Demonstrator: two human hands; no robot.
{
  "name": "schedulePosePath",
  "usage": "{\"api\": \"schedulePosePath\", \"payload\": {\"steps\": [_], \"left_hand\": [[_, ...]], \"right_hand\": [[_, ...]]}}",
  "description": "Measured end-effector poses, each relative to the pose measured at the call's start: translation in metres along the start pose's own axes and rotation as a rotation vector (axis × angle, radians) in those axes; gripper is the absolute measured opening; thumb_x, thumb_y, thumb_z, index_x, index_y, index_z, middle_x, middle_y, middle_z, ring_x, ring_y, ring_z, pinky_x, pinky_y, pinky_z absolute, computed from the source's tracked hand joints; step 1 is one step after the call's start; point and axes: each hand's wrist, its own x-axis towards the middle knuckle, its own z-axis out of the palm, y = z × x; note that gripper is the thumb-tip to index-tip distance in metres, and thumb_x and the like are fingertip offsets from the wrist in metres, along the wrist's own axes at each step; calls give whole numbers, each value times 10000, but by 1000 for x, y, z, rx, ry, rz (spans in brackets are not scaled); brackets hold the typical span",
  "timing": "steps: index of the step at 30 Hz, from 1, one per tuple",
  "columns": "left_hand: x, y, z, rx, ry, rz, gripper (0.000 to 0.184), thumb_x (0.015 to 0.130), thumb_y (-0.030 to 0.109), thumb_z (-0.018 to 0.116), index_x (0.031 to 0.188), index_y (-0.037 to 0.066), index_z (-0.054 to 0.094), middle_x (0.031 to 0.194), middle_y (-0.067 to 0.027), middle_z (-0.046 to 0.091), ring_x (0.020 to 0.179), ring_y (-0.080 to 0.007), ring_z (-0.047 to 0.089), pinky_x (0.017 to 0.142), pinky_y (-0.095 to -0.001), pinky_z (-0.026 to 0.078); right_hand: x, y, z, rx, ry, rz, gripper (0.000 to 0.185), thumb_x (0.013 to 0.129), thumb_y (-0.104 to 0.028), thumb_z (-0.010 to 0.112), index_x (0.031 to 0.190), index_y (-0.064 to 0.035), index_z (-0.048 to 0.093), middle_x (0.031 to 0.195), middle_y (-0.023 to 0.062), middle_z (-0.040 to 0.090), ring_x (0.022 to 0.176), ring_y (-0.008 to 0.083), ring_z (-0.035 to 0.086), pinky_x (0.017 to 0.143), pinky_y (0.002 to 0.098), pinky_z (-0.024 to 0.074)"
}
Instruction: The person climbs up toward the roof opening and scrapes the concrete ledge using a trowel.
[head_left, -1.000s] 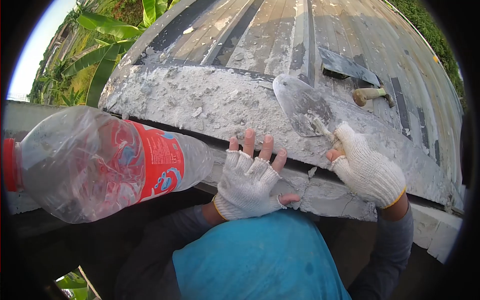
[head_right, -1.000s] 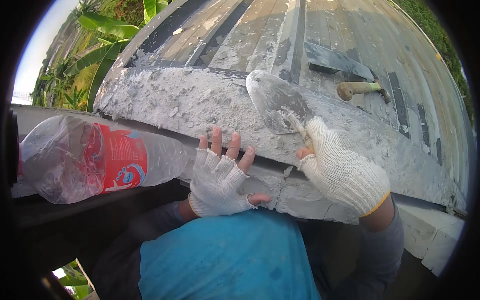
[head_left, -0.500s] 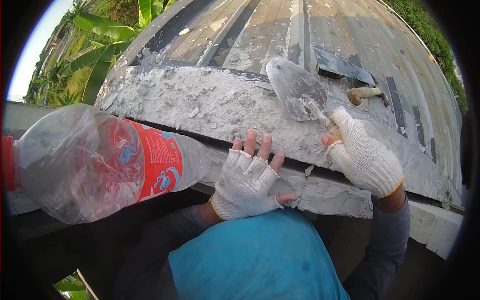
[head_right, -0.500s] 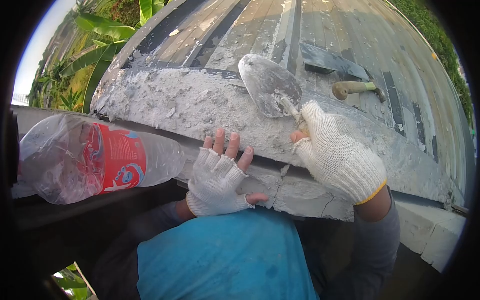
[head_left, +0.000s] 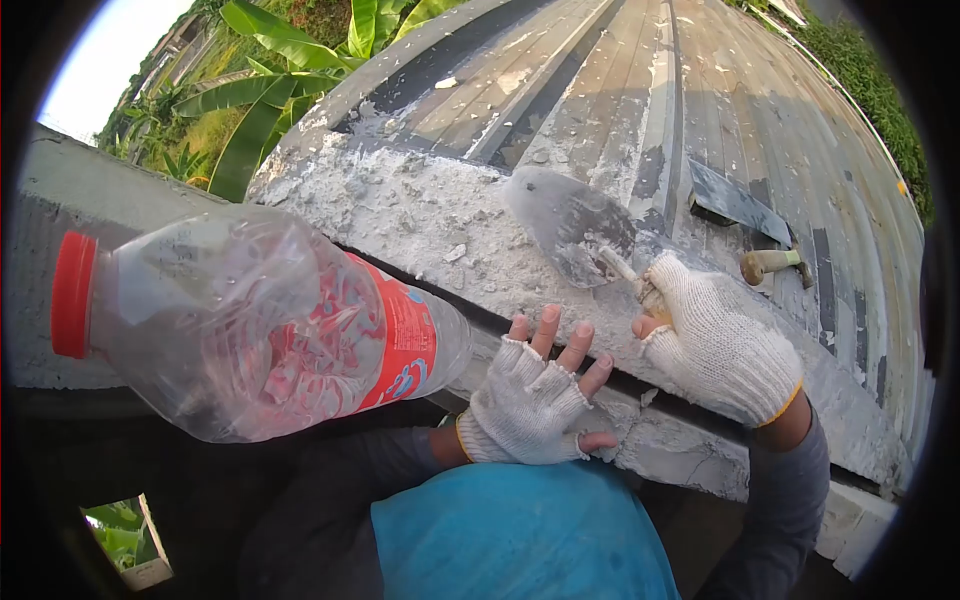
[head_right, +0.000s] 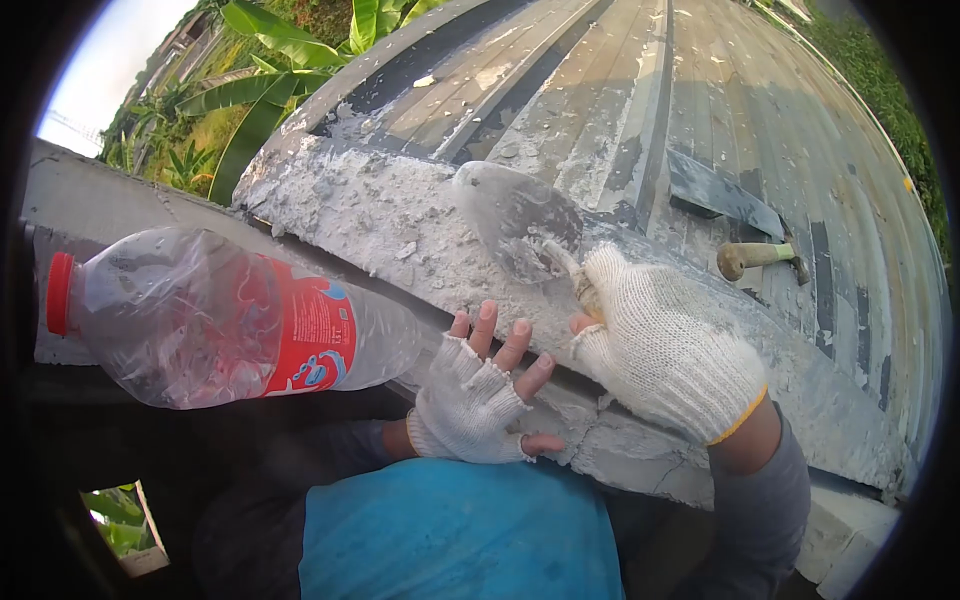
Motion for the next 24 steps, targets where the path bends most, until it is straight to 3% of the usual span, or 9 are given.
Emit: {"api": "schedulePosePath", "payload": {"steps": [3, 7, 10, 14, 15, 18, 20, 22, 24], "left_hand": [[-1, 0, 0, -18, 13, -16, 883, 847, 755, 627, 1462, 125, 553, 1613, -227, 373, 1510, -539, 235, 1214, -641, 143], [-3, -1, 3, -3, 1, -32, 874, 855, 760, 609, 1454, 126, 557, 1613, -233, 367, 1500, -557, 242, 1193, -671, 166], [-4, 0, 2, 35, -13, -34, 882, 839, 778, 609, 1431, 126, 571, 1597, -244, 381, 1480, -585, 256, 1169, -702, 192], [-1, 2, -1, 45, -18, -55, 874, 827, 784, 617, 1398, 122, 594, 1573, -256, 403, 1464, -603, 267, 1151, -723, 206], [0, 3, -1, 48, -18, -58, 868, 824, 786, 619, 1382, 120, 605, 1562, -257, 415, 1462, -606, 268, 1151, -726, 205], [0, 5, -2, 54, -28, -73, 853, 824, 785, 619, 1354, 117, 624, 1543, -261, 435, 1459, -610, 268, 1148, -731, 203], [1, 4, -2, 62, -30, -78, 844, 826, 783, 618, 1342, 116, 632, 1534, -264, 442, 1458, -611, 268, 1146, -735, 201], [0, 5, -2, 58, -33, -86, 840, 827, 781, 619, 1339, 115, 631, 1527, -274, 444, 1447, -616, 284, 1139, -740, 208], [4, 5, -6, 65, -53, -96, 842, 828, 776, 625, 1341, 107, 628, 1519, -279, 449, 1442, -611, 299, 1138, -734, 221]], "right_hand": [[34, 20, -17, 28, 100, 174, 345, 944, -244, 622, 1145, 36, 589, 974, 289, 687, 951, 446, 692, 804, 498, 542], [48, 9, -3, -8, -134, 3, 336, 963, -276, 597, 1116, 23, 602, 971, 293, 690, 940, 453, 690, 809, 496, 545], [59, 12, -1, -1, -40, -38, 364, 936, -309, 634, 1092, 15, 578, 904, 280, 667, 897, 451, 683, 767, 486, 520], [68, 8, 0, 26, -80, 23, 342, 938, -290, 631, 1089, 14, 589, 930, 269, 680, 917, 437, 689, 778, 485, 526], [63, 7, 8, 41, -71, -108, 335, 938, -272, 627, 1101, 17, 587, 927, 266, 677, 914, 439, 685, 776, 485, 526], [71, 7, 13, 48, 8, -166, 349, 937, -271, 627, 1127, 20, 587, 935, 271, 675, 925, 441, 684, 782, 488, 526], [81, 11, 8, 161, -112, -86, 364, 938, -275, 631, 1151, 17, 589, 938, 274, 674, 929, 443, 684, 787, 487, 528], [84, 15, 20, 42, -28, -210, 367, 942, -279, 631, 1154, 17, 591, 939, 275, 674, 929, 442, 684, 788, 478, 530], [82, 22, 31, 125, -57, -393, 355, 943, -275, 631, 1152, 11, 597, 938, 262, 677, 924, 430, 691, 787, 470, 537]]}}
